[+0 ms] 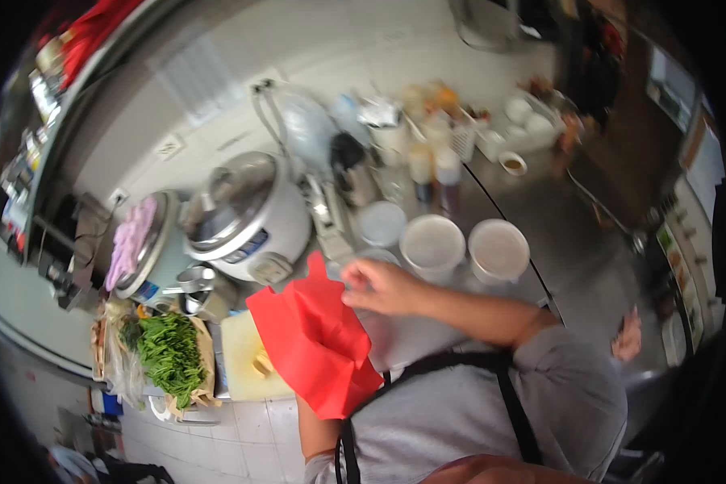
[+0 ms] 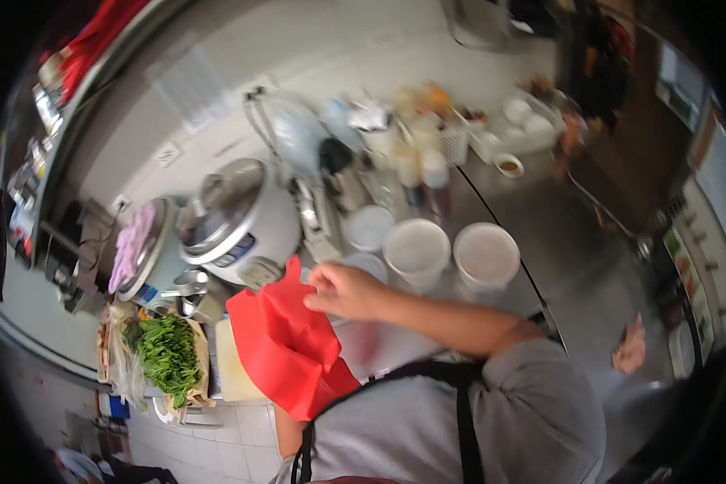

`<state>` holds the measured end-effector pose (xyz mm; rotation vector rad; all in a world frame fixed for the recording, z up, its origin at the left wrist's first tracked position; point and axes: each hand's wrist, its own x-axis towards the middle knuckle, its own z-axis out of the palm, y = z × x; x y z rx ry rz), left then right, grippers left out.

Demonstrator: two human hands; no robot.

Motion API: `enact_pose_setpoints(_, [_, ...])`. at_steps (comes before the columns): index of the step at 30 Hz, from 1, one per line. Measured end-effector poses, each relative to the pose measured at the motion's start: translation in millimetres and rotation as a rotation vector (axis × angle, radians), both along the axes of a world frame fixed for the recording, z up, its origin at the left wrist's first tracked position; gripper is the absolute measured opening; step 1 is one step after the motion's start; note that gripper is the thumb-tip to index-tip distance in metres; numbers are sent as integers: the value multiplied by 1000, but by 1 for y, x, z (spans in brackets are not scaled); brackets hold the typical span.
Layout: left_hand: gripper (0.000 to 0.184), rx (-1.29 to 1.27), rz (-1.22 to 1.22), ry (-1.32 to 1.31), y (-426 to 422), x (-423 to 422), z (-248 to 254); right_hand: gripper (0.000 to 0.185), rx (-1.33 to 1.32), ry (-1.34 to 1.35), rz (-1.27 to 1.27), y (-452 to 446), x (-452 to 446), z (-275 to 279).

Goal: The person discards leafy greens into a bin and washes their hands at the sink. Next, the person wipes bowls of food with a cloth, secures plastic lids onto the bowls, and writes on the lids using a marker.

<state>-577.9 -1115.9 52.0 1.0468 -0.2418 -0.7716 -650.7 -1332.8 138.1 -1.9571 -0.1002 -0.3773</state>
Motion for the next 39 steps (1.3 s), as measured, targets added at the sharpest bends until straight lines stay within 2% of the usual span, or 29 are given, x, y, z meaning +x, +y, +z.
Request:
enact_pose_setpoints(1, [38, 62, -27, -10, -7, -9, -4, 42, -38, 31, 0, -12, -8, -4])
enact_pose_setpoints(3, [38, 177, -79, -33, -19, -30, -13, 44, 30, 115, 189, -31, -20, -34])
enact_pose_setpoints(6, [38, 309, -153, -88, -37, -57, -21, 46, 385, 350, 425, -51, -51, -63])
enact_pose_setpoints(9, [38, 428, -227, -153, -54, -81, -28, 36, 641, 401, 299, -68, -82, -75])
enact_pose_setpoints(13, [38, 567, -298, -244, -68, -104, -32, 29, 844, 536, 252, -99, -106, -89])
enact_pose_setpoints(16, [38, 675, -324, -320, -65, -105, -30, 24, 592, 437, 178, -105, -106, -120])
enact_pose_setpoints(19, [38, 797, -326, -406, -48, -92, -22, 19, -199, 291, -42, -122, -115, -96])
enact_pose_setpoints(22, [38, 950, -203, -440, -17, -60, -8, 19, -517, 178, -237, -129, -118, -107])
enact_pose_setpoints(25, [36, 1062, 40, -338, 2, -6, 20, 20, -732, 274, -269, -130, -125, -118])
enact_pose_setpoints(26, [36, 1031, 122, -394, -3, 14, 28, 21, -785, 343, -266, -128, -126, -117])
enact_pose_setpoints(29, [36, 788, 205, -549, -53, 72, 47, 27, -697, 504, -361, -118, -130, -88])
enact_pose_setpoints(32, [40, 704, 51, -750, -127, 137, 39, 37, -647, 309, -522, -114, -115, -54])
enact_pose_setpoints(33, [42, 611, 28, -834, -154, 163, 25, 36, -598, 277, -434, -112, -107, -52])
enact_pose_setpoints(34, [43, 685, 3, -876, -180, 192, 13, 35, -550, 247, -346, -110, -100, -52])
enact_pose_setpoints(37, [40, 769, 181, -1111, -245, 250, -3, 31, -517, 285, -17, -99, -88, -57])
enact_pose_setpoints(39, [39, 887, 206, -1105, -269, 278, -9, 27, -408, 182, 48, -93, -88, -81])
